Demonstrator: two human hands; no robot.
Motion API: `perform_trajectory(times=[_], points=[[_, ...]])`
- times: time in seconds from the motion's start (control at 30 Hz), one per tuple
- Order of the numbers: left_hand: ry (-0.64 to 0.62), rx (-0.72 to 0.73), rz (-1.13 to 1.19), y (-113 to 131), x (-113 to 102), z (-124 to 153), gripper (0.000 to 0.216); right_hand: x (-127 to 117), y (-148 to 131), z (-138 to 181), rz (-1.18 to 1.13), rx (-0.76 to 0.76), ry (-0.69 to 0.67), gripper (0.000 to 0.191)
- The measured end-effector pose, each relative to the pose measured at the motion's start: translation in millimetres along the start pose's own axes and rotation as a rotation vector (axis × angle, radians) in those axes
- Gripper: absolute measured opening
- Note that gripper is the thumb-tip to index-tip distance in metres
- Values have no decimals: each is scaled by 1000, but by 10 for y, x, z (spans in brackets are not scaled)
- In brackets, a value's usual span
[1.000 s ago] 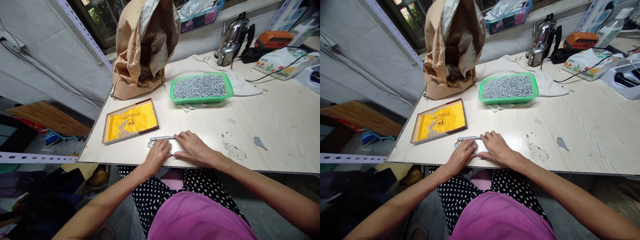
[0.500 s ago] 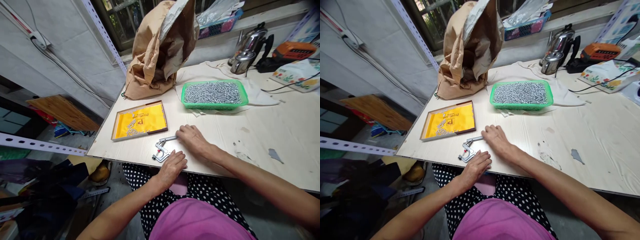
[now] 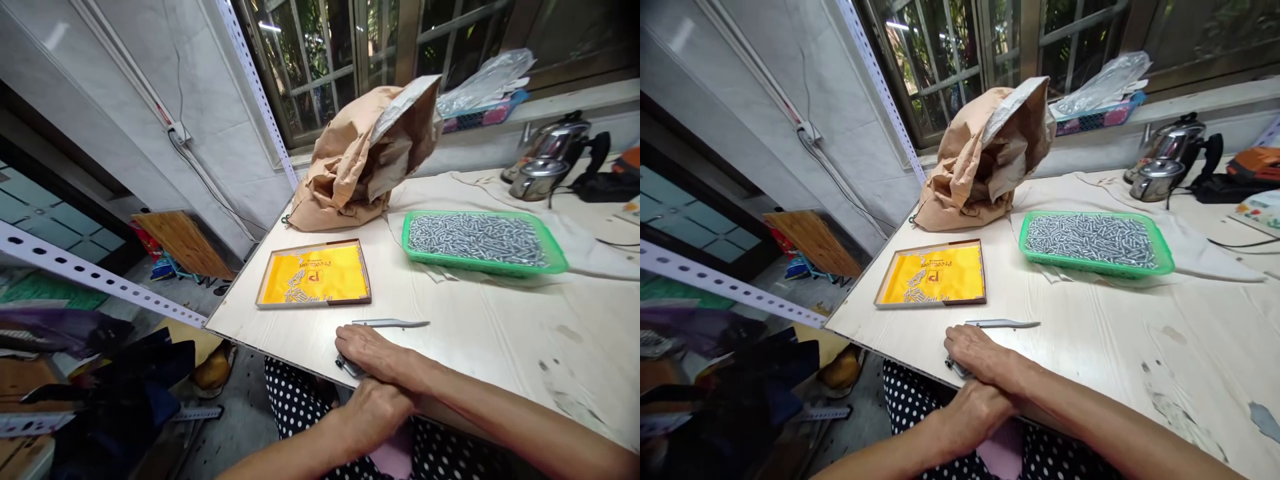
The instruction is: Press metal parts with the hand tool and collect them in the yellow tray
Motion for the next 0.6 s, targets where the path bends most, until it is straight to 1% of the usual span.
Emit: perform_trajectory(times=[0.07,0.1,0.13,0.17,0.2,0.23,0.27,0.3,0.33,0.37,0.43,0.5,0.57,0.6], points=[[88,202,-22,94,-321,171,20,38,86,25,-155,13,36,15],[157,241,-49,41,-531,281,20,56,140,29,-270,27,70,13],[280,163,-87,-121,-784,396,21,71,198,27,-398,47,115,10],[414,-17,-135,-377,-1051,520,22,83,259,22,-524,76,169,8],[499,-249,-175,-697,-1292,646,23,91,310,15,-638,104,224,7],[545,-462,-207,-1030,-1498,770,23,90,352,11,-728,131,273,8],[539,-620,-231,-1350,-1655,866,21,76,385,15,-791,158,317,10],[498,-729,-240,-1648,-1764,933,21,45,413,29,-827,181,352,12],[439,-790,-238,-1908,-1830,972,20,-8,437,59,-844,189,382,13],[364,-814,-226,-2127,-1852,987,20,-86,466,106,-843,188,411,15],[217,-809,-185,-2437,-1812,981,22,-316,574,269,-794,191,497,18],[118,-784,-145,-2601,-1735,962,23,-613,771,511,-708,244,625,21],[76,-776,-120,-2683,-1678,950,21,-920,1048,797,-594,384,760,25],[69,-781,-111,-2709,-1664,950,20,-1054,1207,941,-543,479,814,27]])
Point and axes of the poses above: each hand's wrist, its own z-axis away from the middle knuckle, its own x-axis out of the palm, y = z × x, the point moved 5 cm from there along -z, towards the middle knuckle, and after that the axes turned 10 degrees about -y, right-handed, at the moved point
